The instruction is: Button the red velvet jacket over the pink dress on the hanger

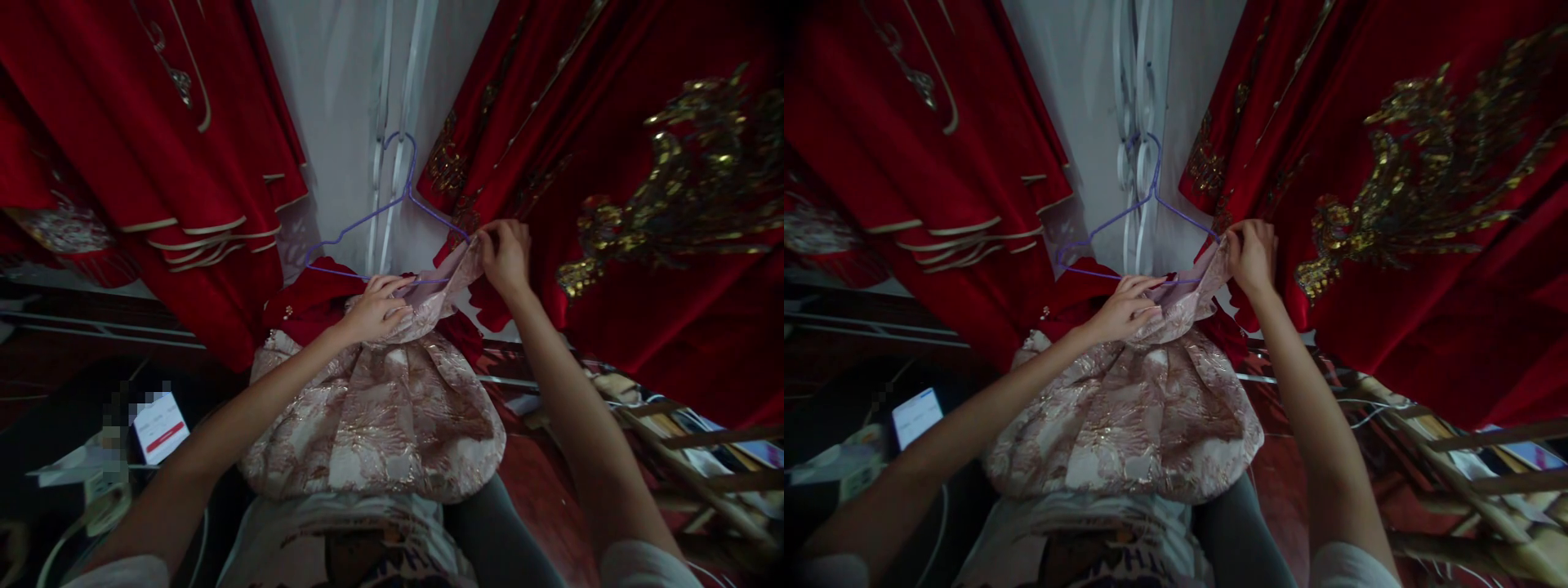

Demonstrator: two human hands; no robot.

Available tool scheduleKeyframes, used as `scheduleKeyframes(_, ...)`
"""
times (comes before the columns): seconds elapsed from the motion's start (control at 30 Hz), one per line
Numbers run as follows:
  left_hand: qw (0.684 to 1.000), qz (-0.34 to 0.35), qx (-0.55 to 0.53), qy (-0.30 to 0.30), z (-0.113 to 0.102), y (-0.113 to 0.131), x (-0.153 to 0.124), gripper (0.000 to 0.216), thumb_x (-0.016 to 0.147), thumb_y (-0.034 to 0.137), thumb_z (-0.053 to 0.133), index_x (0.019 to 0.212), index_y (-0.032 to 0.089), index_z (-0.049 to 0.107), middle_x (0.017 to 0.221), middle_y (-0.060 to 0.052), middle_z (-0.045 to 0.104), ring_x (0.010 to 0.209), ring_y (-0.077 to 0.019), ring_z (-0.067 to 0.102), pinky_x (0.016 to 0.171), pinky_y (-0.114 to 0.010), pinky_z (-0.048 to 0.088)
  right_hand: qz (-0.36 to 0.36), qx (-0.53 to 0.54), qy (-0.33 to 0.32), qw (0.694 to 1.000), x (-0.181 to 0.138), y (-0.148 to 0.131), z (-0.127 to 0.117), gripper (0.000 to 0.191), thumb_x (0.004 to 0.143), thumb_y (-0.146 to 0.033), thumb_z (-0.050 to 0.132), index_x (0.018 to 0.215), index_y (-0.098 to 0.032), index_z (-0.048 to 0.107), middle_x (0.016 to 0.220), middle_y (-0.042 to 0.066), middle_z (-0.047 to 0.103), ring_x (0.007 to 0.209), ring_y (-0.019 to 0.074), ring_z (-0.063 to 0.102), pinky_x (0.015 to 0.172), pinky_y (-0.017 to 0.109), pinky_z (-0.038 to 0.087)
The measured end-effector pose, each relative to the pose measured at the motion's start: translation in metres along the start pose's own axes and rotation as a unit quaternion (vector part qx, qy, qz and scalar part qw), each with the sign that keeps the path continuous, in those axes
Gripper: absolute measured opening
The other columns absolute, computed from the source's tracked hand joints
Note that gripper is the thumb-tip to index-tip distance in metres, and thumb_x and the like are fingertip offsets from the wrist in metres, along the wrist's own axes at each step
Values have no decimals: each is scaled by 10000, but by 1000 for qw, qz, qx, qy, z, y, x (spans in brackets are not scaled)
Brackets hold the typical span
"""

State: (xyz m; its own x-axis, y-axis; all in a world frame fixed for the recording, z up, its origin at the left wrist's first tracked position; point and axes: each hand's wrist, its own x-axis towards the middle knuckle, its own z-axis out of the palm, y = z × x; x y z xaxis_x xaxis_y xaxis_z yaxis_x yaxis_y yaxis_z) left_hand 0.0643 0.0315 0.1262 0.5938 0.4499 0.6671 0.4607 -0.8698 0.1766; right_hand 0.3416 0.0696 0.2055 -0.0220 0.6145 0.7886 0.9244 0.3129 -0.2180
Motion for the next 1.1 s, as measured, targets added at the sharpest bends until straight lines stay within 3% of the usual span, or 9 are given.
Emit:
scheduleKeyframes(0.27, 998, -39, -36, 25, 19, -3, 8, 263, 953, 347, 482, 883, 220, 701, 1372, -64, 573, 1255, -242, 462, 1048, -524, 376, 53, 97, -26, 994, 3, -3, 27, 350, 965, -456, 313, 1107, -247, 555, 1066, 102, 645, 1031, 274, 583, 969, 485, 399)
scheduleKeyframes(0.4, 996, -43, -75, 31, 3, -16, 9, 296, 976, 352, 433, 902, 220, 687, 1294, -70, 615, 1179, -208, 535, 1042, -465, 401, 62, 113, -29, 991, 1, 1, 32, 390, 965, -521, 287, 1102, -259, 541, 1013, 76, 662, 981, 254, 610, 946, 471, 417)
scheduleKeyframes(0.5, 988, -115, -35, 95, -16, -26, -4, 296, 948, 411, 488, 892, 196, 684, 1187, -98, 626, 1157, -211, 538, 1038, -424, 408, 62, 115, -27, 991, -1, 1, 29, 402, 962, -537, 285, 1093, -259, 545, 999, 77, 665, 974, 250, 616, 937, 457, 424)
scheduleKeyframes(0.57, 971, -185, -14, 153, -25, -36, -23, 292, 894, 456, 568, 919, 187, 679, 1080, -94, 647, 1092, -217, 566, 1010, -411, 429, 57, 118, -32, 991, -1, 1, 27, 396, 962, -531, 293, 1085, -256, 550, 1002, 81, 664, 985, 249, 614, 940, 452, 422)
scheduleKeyframes(0.63, 946, -252, -63, 192, -32, -50, -46, 298, 871, 466, 588, 922, 183, 664, 953, -61, 682, 945, -185, 624, 924, -360, 488, 52, 120, -39, 991, 0, 1, 24, 396, 963, -525, 294, 1087, -252, 553, 1017, 86, 662, 1004, 252, 608, 947, 453, 418)
scheduleKeyframes(0.8, 864, -391, -138, 285, -41, -94, -89, 401, 749, 536, 662, 890, 160, 667, 900, -76, 724, 827, -181, 683, 821, -319, 550, 58, 122, -50, 990, 2, 2, 22, 418, 961, -539, 285, 1117, -257, 551, 1020, 83, 659, 950, 244, 610, 933, 444, 430)
scheduleKeyframes(0.9, 849, -407, -136, 308, -50, -112, -95, 470, 705, 564, 683, 902, 137, 670, 917, -97, 729, 838, -187, 692, 819, -320, 556, 62, 126, -60, 988, 2, 2, 21, 436, 957, -553, 285, 1129, -252, 550, 1009, 86, 659, 914, 240, 611, 905, 420, 444)
scheduleKeyframes(1.1, 858, -379, -141, 315, -62, -124, -90, 482, 696, 544, 708, 920, 118, 688, 931, -100, 726, 838, -172, 685, 835, -302, 544, 65, 146, -55, 986, 3, 4, 23, 464, 939, -598, 298, 1106, -254, 560, 975, 80, 658, 891, 244, 604, 880, 409, 442)
